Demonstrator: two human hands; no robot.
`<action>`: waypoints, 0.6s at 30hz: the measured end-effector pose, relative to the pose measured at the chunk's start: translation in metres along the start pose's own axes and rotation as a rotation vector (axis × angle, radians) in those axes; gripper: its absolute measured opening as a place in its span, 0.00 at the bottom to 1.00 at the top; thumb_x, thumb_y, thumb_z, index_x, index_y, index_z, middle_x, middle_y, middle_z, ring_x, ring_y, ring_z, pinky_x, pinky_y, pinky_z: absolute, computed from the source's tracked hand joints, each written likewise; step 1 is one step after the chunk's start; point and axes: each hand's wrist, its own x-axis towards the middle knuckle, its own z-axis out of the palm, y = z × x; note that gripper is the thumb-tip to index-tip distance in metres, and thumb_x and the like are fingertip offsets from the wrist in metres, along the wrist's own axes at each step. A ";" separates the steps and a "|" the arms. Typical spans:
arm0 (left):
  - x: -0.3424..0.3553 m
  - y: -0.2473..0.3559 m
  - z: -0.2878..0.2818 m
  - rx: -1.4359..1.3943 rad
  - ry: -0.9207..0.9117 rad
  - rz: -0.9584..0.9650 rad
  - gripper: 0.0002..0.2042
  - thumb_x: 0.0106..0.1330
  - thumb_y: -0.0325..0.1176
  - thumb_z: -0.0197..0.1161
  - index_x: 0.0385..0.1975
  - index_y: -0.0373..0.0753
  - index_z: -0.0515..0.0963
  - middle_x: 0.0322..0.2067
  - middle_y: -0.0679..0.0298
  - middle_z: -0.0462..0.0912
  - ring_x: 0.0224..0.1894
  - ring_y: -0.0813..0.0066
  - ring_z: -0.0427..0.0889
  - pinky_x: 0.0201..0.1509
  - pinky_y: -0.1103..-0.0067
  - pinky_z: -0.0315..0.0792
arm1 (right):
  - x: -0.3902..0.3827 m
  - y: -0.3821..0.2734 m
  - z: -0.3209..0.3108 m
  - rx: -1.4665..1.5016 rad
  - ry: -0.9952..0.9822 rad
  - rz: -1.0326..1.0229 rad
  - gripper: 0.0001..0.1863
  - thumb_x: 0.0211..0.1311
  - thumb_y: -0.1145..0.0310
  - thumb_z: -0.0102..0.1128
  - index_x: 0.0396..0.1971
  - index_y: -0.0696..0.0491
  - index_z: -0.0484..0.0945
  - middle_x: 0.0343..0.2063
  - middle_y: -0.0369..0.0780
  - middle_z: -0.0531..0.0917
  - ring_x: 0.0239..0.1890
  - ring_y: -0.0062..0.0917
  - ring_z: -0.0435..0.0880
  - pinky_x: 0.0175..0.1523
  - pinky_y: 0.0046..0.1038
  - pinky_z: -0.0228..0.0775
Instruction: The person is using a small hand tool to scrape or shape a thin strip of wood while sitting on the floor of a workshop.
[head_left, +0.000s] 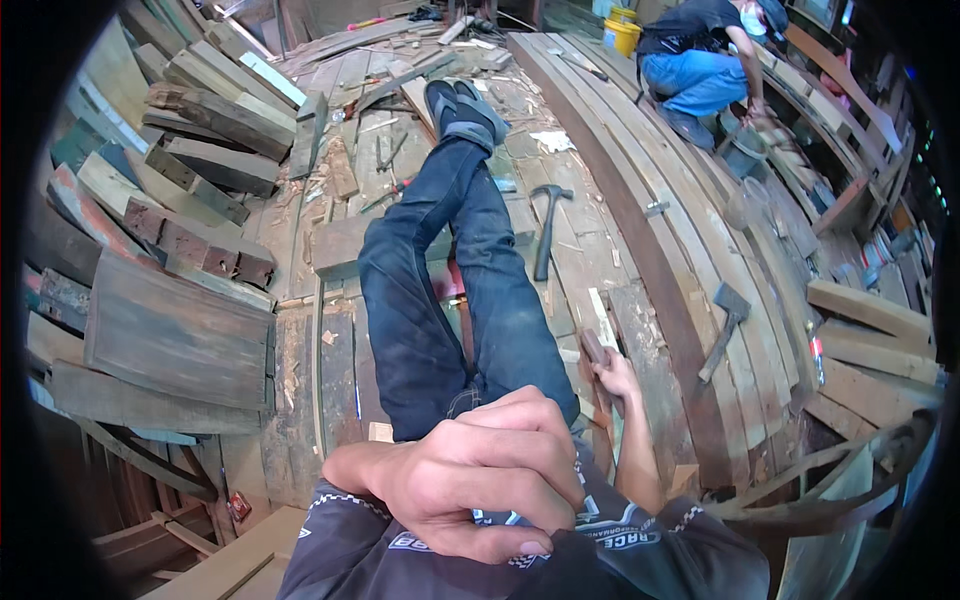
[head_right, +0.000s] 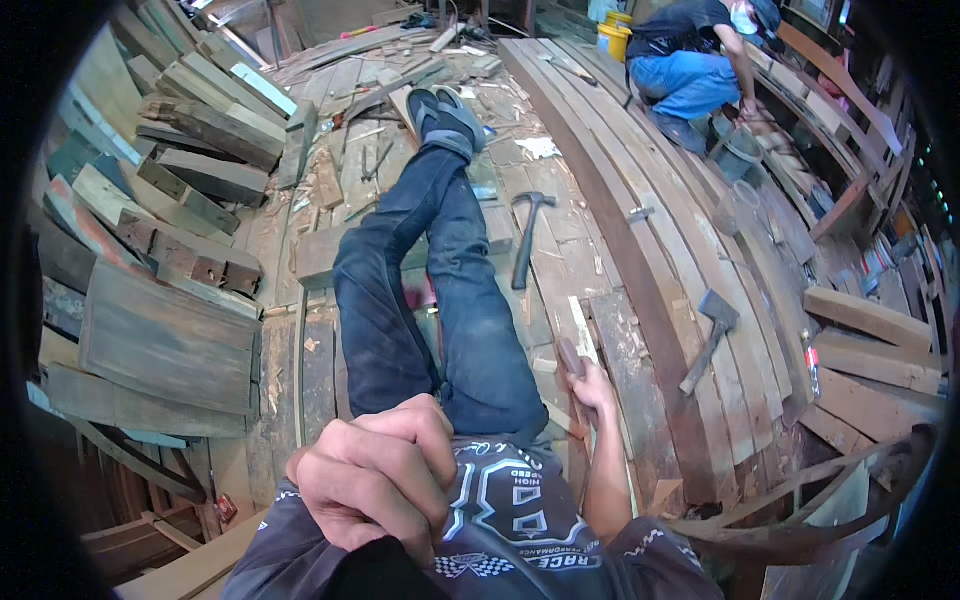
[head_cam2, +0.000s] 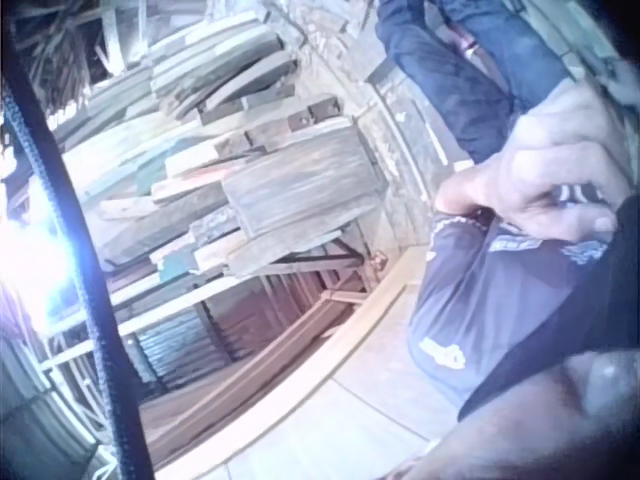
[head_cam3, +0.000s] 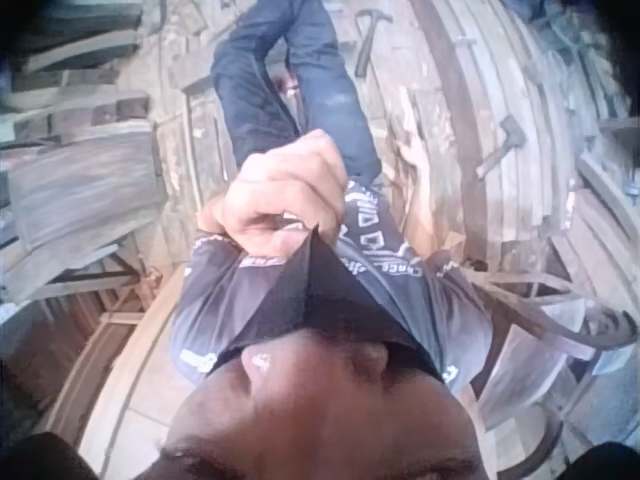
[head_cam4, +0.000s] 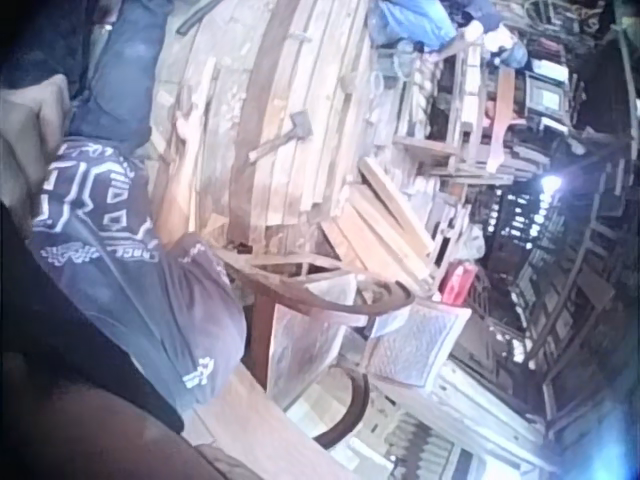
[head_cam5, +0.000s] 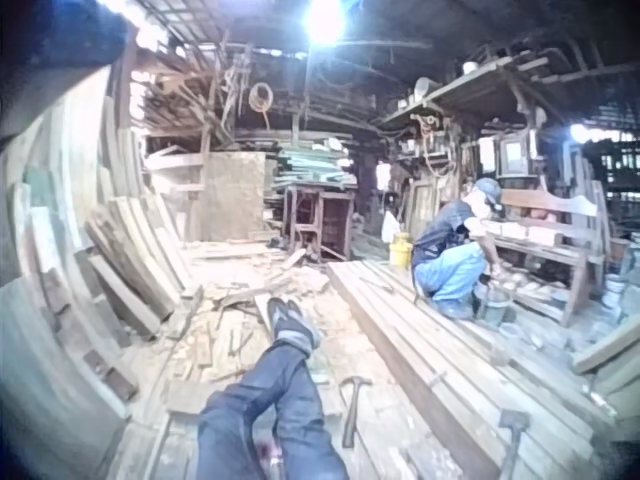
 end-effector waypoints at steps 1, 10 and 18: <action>0.000 0.000 0.001 -0.013 -0.005 -0.003 0.11 0.67 0.33 0.61 0.26 0.34 0.82 0.28 0.61 0.82 0.30 0.66 0.75 0.35 0.70 0.64 | 0.003 -0.002 -0.001 0.056 -0.038 0.032 0.30 0.55 0.62 0.64 0.57 0.61 0.71 0.38 0.56 0.84 0.42 0.42 0.86 0.48 0.38 0.76; 0.011 -0.014 0.006 -0.246 -0.114 0.023 0.06 0.65 0.29 0.61 0.31 0.32 0.78 0.33 0.58 0.80 0.35 0.62 0.76 0.41 0.69 0.65 | 0.002 -0.009 0.015 -0.147 0.020 -0.050 0.28 0.55 0.62 0.62 0.56 0.56 0.72 0.35 0.53 0.84 0.41 0.45 0.84 0.47 0.42 0.75; 0.065 -0.046 0.046 -0.442 0.036 -0.042 0.12 0.66 0.37 0.62 0.27 0.35 0.76 0.26 0.61 0.77 0.27 0.70 0.75 0.31 0.76 0.66 | 0.009 0.010 0.034 -0.191 0.014 -0.004 0.29 0.53 0.63 0.64 0.56 0.55 0.73 0.31 0.52 0.84 0.38 0.42 0.86 0.45 0.40 0.76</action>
